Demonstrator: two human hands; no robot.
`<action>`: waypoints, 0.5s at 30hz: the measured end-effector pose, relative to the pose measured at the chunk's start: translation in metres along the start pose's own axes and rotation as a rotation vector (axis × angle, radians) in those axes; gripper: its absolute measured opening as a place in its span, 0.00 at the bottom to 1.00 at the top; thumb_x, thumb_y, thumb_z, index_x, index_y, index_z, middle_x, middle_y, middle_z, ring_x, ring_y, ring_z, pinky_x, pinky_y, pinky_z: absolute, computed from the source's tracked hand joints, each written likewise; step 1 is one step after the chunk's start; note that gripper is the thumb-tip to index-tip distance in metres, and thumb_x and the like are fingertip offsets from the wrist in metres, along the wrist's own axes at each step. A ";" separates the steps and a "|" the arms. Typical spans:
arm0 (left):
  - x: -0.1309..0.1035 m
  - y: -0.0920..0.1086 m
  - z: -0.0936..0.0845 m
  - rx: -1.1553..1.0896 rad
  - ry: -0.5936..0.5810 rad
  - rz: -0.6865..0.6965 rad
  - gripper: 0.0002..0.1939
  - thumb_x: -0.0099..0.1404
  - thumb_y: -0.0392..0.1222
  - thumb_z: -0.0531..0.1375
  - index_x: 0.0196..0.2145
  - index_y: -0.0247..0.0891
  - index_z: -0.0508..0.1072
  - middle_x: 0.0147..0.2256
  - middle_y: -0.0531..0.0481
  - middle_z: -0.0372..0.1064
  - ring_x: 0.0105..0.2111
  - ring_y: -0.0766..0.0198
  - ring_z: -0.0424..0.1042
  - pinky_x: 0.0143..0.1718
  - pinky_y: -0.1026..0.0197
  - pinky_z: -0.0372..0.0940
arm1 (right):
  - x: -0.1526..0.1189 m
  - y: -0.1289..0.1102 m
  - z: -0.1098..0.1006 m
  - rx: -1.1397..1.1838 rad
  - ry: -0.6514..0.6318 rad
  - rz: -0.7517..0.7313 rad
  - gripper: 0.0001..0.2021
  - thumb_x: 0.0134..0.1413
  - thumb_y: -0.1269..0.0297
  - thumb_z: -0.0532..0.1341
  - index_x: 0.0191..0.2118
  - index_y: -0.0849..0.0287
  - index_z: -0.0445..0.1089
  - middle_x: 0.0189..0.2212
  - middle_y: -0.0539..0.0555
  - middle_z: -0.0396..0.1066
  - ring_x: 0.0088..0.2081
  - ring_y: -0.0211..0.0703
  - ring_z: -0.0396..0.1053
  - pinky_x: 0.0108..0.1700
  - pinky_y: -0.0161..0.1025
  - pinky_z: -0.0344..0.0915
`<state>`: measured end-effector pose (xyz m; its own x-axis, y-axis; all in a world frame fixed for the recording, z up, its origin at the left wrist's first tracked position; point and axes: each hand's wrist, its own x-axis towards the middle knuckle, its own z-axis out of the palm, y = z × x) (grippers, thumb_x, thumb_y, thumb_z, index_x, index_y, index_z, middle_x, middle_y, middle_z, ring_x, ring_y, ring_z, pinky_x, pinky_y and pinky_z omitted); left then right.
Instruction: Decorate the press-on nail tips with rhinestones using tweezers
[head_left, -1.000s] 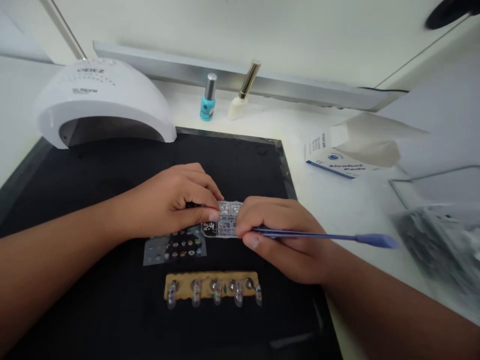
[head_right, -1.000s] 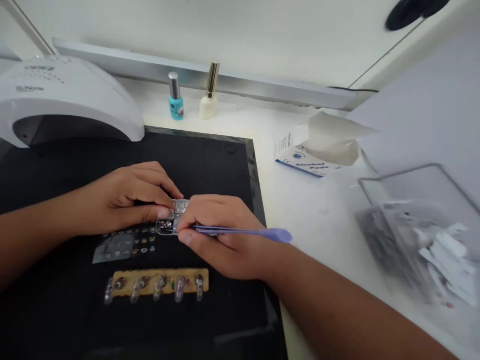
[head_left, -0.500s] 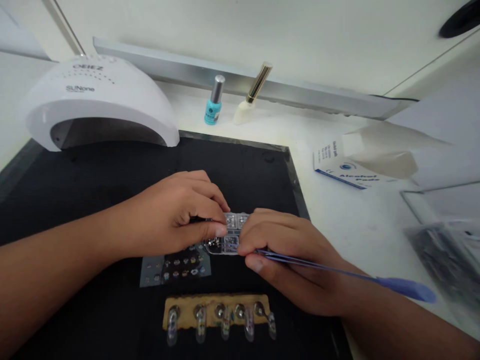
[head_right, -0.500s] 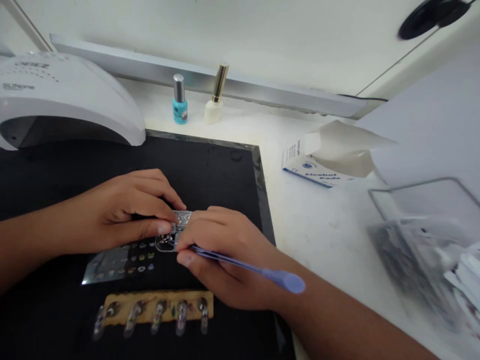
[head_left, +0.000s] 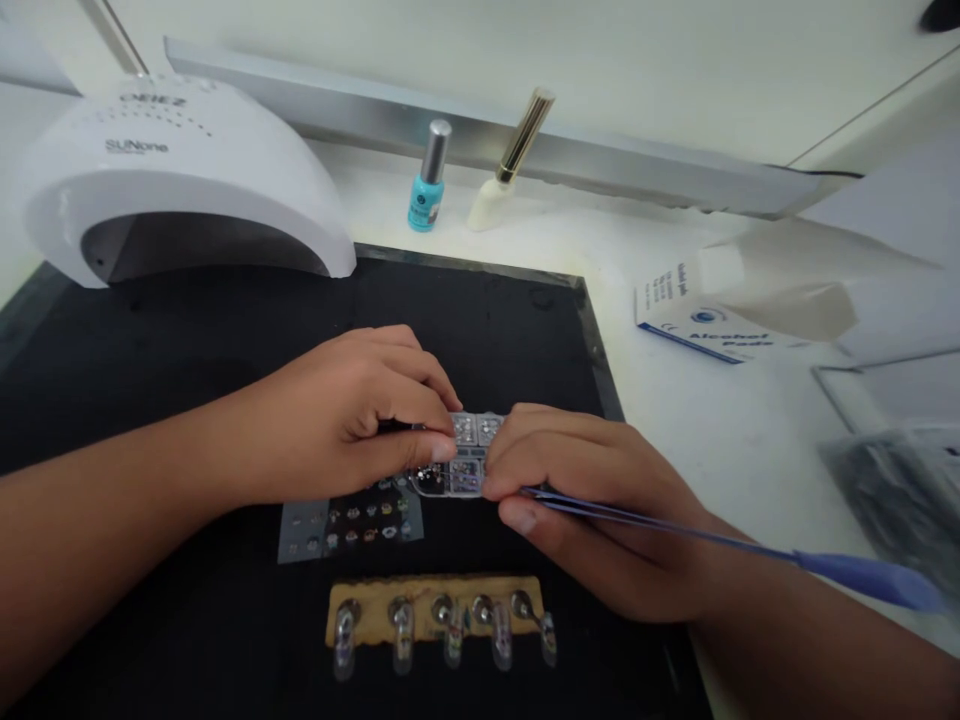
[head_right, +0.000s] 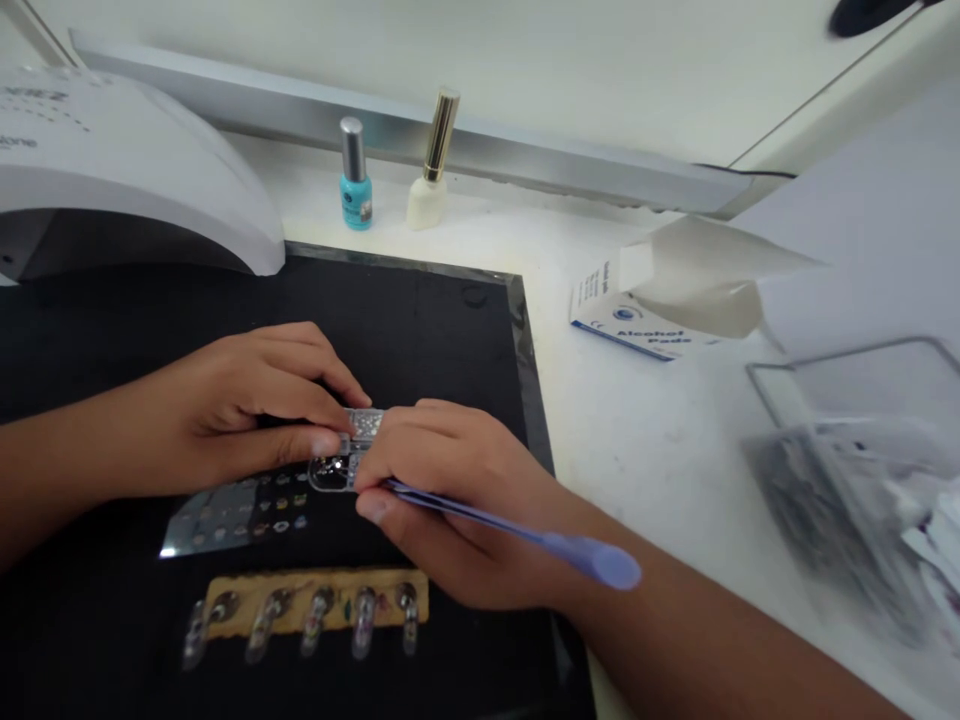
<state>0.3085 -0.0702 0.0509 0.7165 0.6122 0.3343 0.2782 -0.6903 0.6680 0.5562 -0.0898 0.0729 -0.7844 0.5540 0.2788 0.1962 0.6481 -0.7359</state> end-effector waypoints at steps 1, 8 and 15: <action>0.000 0.000 0.000 0.004 -0.010 -0.001 0.11 0.74 0.40 0.61 0.36 0.38 0.83 0.43 0.49 0.81 0.43 0.62 0.74 0.46 0.60 0.67 | 0.000 0.000 0.000 0.002 -0.001 -0.004 0.05 0.68 0.72 0.58 0.38 0.58 0.68 0.29 0.48 0.70 0.32 0.36 0.67 0.38 0.37 0.63; 0.001 0.001 -0.002 0.026 -0.024 0.002 0.11 0.74 0.41 0.61 0.36 0.40 0.83 0.43 0.49 0.81 0.43 0.61 0.75 0.46 0.59 0.69 | 0.000 0.001 0.000 -0.002 -0.013 0.004 0.05 0.68 0.71 0.57 0.38 0.58 0.68 0.28 0.49 0.71 0.32 0.38 0.68 0.37 0.38 0.64; 0.002 0.000 -0.002 0.033 -0.029 0.009 0.10 0.73 0.40 0.62 0.36 0.40 0.83 0.43 0.49 0.81 0.43 0.60 0.75 0.46 0.59 0.69 | -0.001 0.001 0.000 -0.022 -0.011 -0.018 0.06 0.68 0.72 0.57 0.38 0.58 0.68 0.29 0.50 0.72 0.33 0.38 0.70 0.38 0.38 0.66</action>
<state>0.3084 -0.0685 0.0530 0.7374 0.5948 0.3201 0.2924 -0.7083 0.6425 0.5574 -0.0895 0.0717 -0.7945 0.5363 0.2847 0.1950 0.6694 -0.7169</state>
